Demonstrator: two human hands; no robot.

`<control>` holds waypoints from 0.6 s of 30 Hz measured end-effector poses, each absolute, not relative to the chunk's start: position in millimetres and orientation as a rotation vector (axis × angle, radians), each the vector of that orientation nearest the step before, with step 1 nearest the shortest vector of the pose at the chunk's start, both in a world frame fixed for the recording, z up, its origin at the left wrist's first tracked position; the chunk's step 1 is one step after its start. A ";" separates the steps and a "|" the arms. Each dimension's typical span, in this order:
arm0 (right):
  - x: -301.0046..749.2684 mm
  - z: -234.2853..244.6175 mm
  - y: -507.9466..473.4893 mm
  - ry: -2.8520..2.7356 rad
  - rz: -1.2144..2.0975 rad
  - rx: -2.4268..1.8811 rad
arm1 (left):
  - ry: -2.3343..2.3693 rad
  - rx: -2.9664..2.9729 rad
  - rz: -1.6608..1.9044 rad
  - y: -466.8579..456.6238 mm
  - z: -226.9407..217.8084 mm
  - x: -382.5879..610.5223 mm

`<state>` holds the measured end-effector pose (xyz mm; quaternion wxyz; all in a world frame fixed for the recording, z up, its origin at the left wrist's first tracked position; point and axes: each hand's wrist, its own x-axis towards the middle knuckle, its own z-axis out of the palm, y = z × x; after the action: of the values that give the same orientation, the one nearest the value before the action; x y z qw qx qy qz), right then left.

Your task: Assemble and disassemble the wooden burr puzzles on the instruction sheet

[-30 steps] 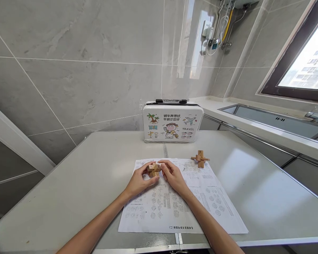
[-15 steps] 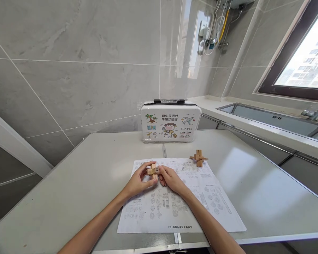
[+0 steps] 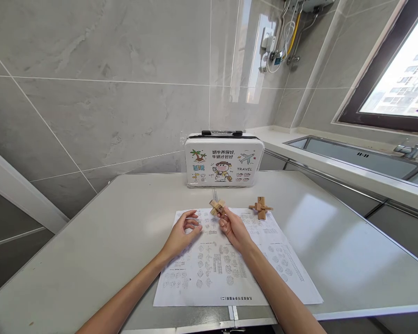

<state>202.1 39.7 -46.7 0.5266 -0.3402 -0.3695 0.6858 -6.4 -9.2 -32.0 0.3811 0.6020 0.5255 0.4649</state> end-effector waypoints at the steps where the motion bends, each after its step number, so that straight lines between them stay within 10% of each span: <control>1: 205.3 -49.7 43.7 -0.819 1.634 -0.781 | 1.353 1.533 1.183 -8.4 -33.0 -6.8; 18: 218.7 -58.7 52.2 -0.310 1.309 -0.805 | 1.398 1.642 1.088 -13.1 -25.5 -6.8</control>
<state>218.7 52.2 -58.7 0.7081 -0.3625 -0.1398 0.5896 -6.8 -13.1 -25.5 0.3549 0.6356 0.5411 0.4210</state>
